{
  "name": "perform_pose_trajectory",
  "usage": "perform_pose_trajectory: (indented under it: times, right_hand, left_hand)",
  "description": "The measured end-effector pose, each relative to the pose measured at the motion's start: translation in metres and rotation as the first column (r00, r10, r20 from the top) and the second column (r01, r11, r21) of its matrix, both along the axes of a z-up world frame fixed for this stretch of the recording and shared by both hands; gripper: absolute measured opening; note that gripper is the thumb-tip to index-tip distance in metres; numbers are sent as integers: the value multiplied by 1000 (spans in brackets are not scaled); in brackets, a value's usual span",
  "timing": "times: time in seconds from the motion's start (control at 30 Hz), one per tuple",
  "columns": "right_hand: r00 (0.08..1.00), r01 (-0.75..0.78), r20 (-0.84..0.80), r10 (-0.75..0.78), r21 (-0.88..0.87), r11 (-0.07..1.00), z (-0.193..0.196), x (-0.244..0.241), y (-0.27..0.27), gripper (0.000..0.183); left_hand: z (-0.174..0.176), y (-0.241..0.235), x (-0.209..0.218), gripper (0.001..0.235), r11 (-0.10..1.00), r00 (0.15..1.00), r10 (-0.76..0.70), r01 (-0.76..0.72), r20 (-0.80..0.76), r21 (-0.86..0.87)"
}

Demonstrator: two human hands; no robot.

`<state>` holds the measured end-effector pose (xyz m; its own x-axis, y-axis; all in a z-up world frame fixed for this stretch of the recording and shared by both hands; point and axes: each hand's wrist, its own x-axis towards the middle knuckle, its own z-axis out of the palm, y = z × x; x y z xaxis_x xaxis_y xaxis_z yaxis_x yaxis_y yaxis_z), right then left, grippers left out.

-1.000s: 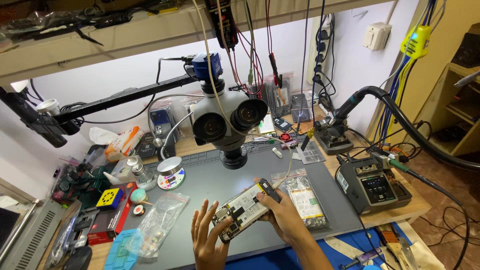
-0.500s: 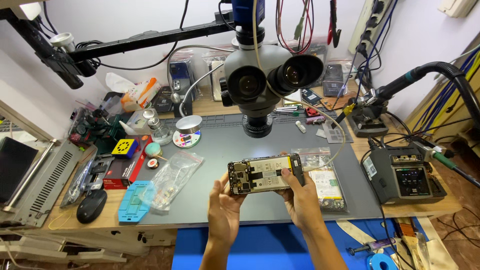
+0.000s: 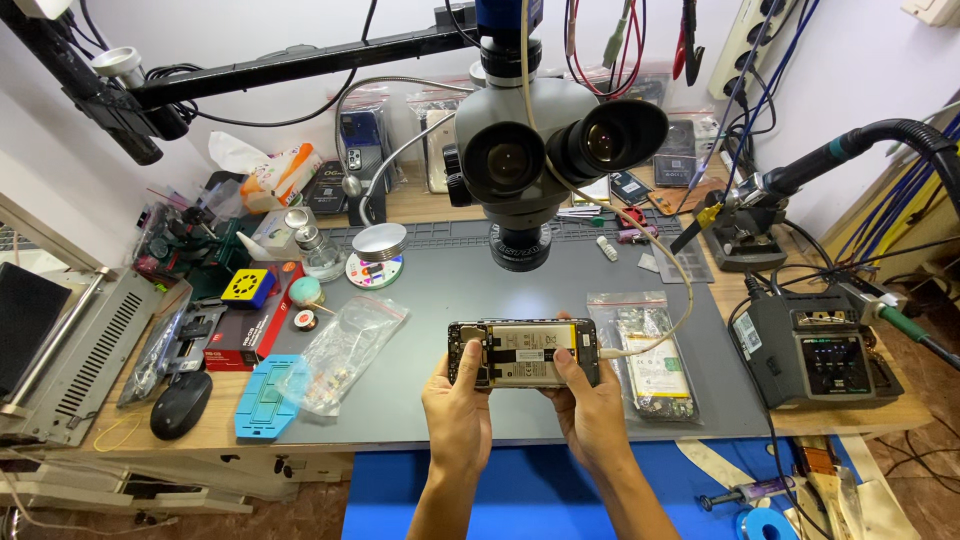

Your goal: The person removes a motherboard from a smartphone, places it on the workbench, and then reinserts it into the phone chassis. They connect a USB cable to the phone and later use a soldering iron to work on the internal components.

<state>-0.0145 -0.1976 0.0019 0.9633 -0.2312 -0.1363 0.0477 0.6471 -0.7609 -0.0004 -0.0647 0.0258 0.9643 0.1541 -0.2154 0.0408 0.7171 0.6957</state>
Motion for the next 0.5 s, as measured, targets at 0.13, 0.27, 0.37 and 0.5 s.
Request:
perform_pose_trajectory:
  times: [0.13,0.27,0.37,0.5]
  right_hand:
    - [1000,-6,8,6,4,1000,-4,2,1,57]
    - [1000,-7,13,7,3,1000,-3,2,0,56]
    - [1000,-17,6,17,-18,1000,-7,3,-1,56]
    - [1000,-22,6,22,-17,1000,-9,3,-2,56]
  left_hand:
    - [5,0,-1,36,1000,1000,-4,4,-21,2]
    - [5,0,-1,36,1000,1000,6,-6,-18,-6]
    - [1,0,0,35,1000,1000,4,-4,-10,-14]
    - [0,0,-1,34,1000,1000,-5,4,4,12]
